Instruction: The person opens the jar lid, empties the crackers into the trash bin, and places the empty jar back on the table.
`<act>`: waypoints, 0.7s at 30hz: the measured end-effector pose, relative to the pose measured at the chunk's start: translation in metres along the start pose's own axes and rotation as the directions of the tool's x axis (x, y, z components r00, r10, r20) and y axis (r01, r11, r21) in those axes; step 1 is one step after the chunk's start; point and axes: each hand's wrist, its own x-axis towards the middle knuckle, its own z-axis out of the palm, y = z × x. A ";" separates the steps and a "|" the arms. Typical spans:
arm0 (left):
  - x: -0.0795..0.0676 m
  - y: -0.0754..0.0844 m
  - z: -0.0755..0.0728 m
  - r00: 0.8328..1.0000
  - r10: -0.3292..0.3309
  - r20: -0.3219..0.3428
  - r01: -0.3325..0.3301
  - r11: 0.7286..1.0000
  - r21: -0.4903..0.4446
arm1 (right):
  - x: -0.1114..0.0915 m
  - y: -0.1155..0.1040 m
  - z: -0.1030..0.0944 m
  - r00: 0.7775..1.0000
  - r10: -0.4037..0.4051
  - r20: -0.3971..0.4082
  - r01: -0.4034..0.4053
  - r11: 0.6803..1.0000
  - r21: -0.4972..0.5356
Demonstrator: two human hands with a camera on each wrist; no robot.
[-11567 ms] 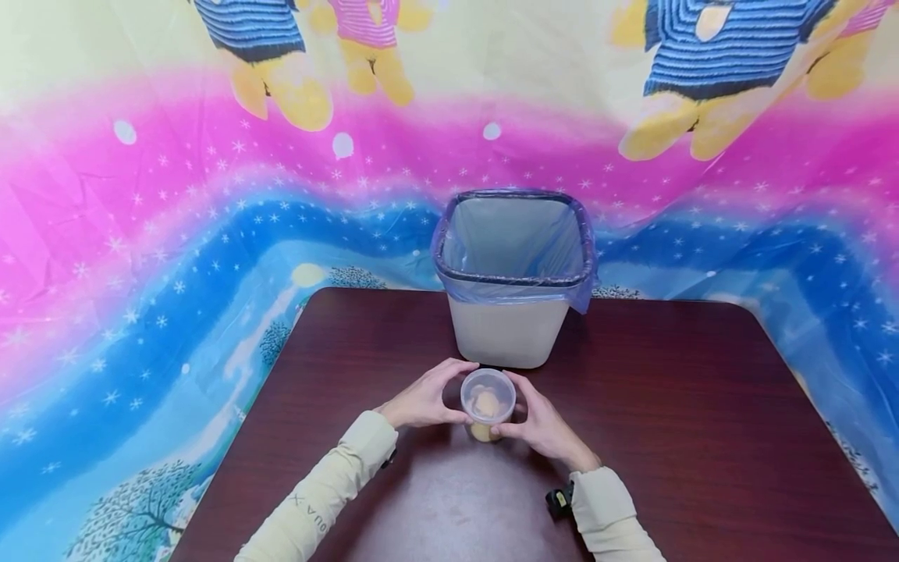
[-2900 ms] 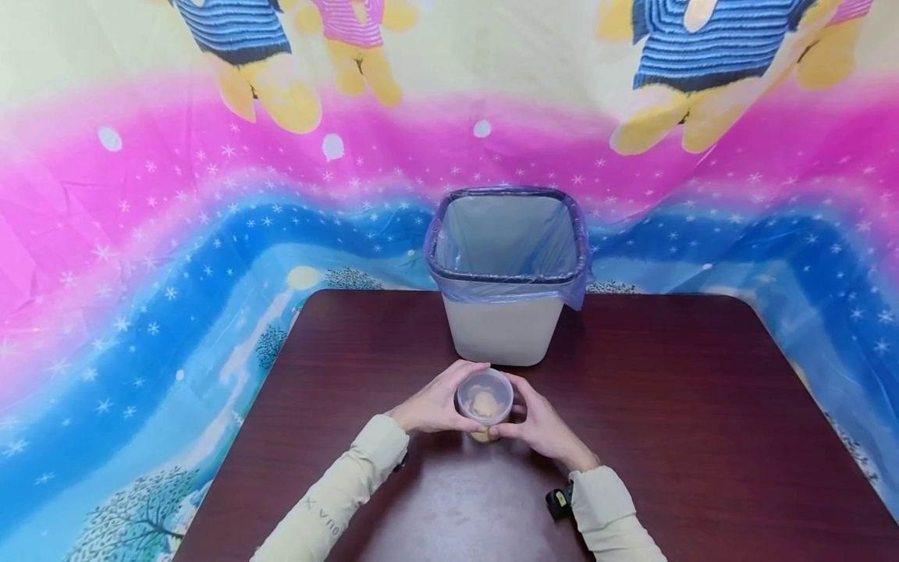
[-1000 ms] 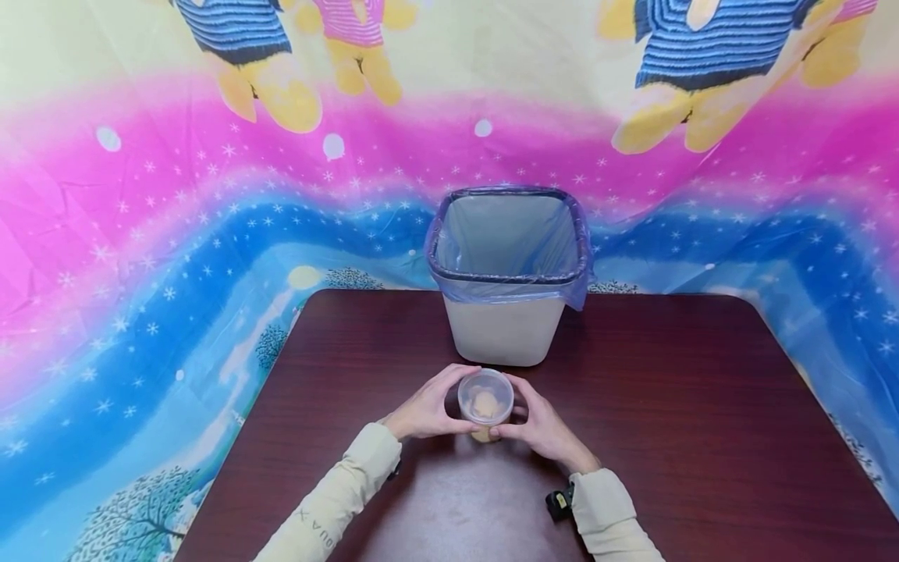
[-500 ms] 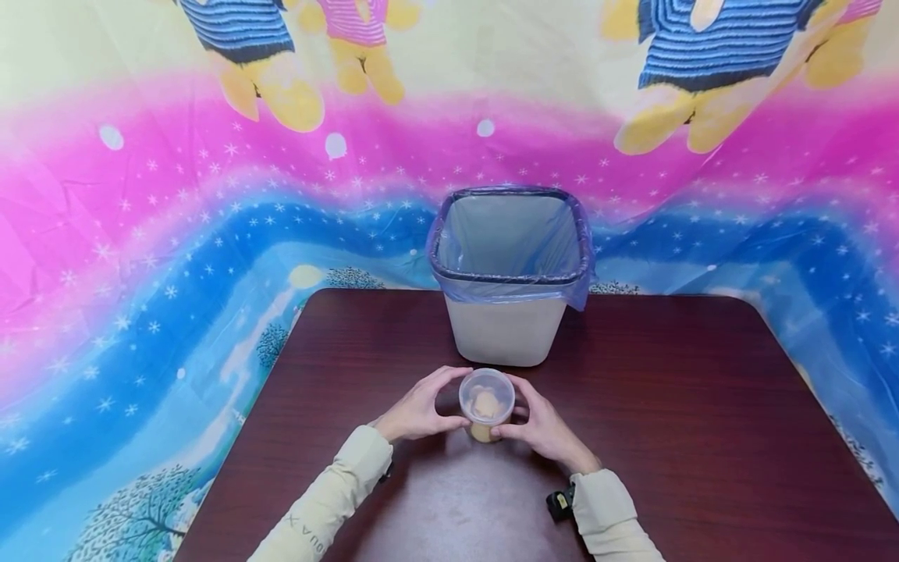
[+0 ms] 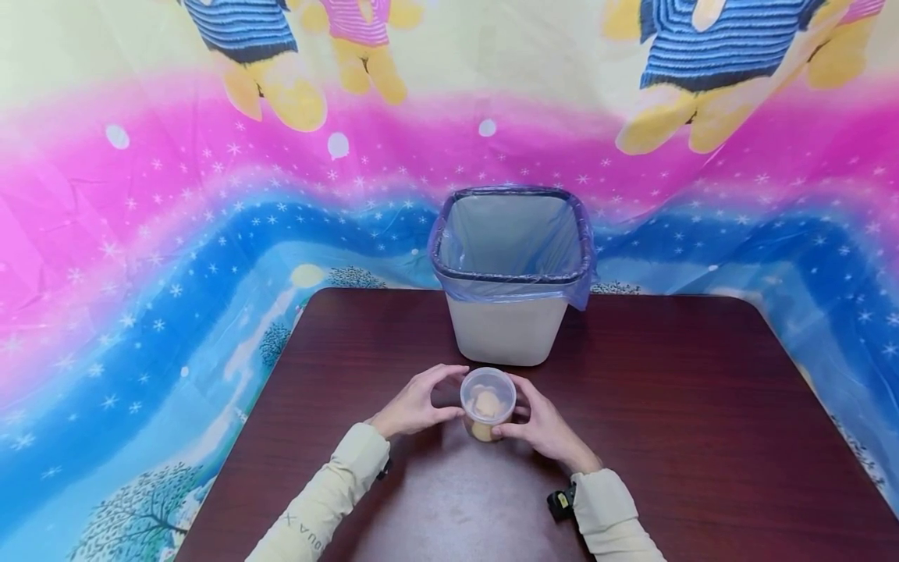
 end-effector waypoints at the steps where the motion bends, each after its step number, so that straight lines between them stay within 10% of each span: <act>1: 0.000 0.000 0.000 1.000 -0.002 -0.002 0.001 1.000 -0.010 | 0.000 0.000 0.000 1.000 0.001 -0.001 -0.001 1.000 -0.001; 21: 0.005 -0.001 0.003 0.999 -0.036 0.004 0.036 0.999 0.024 | 0.000 0.002 0.000 1.000 -0.005 0.000 0.005 1.000 -0.020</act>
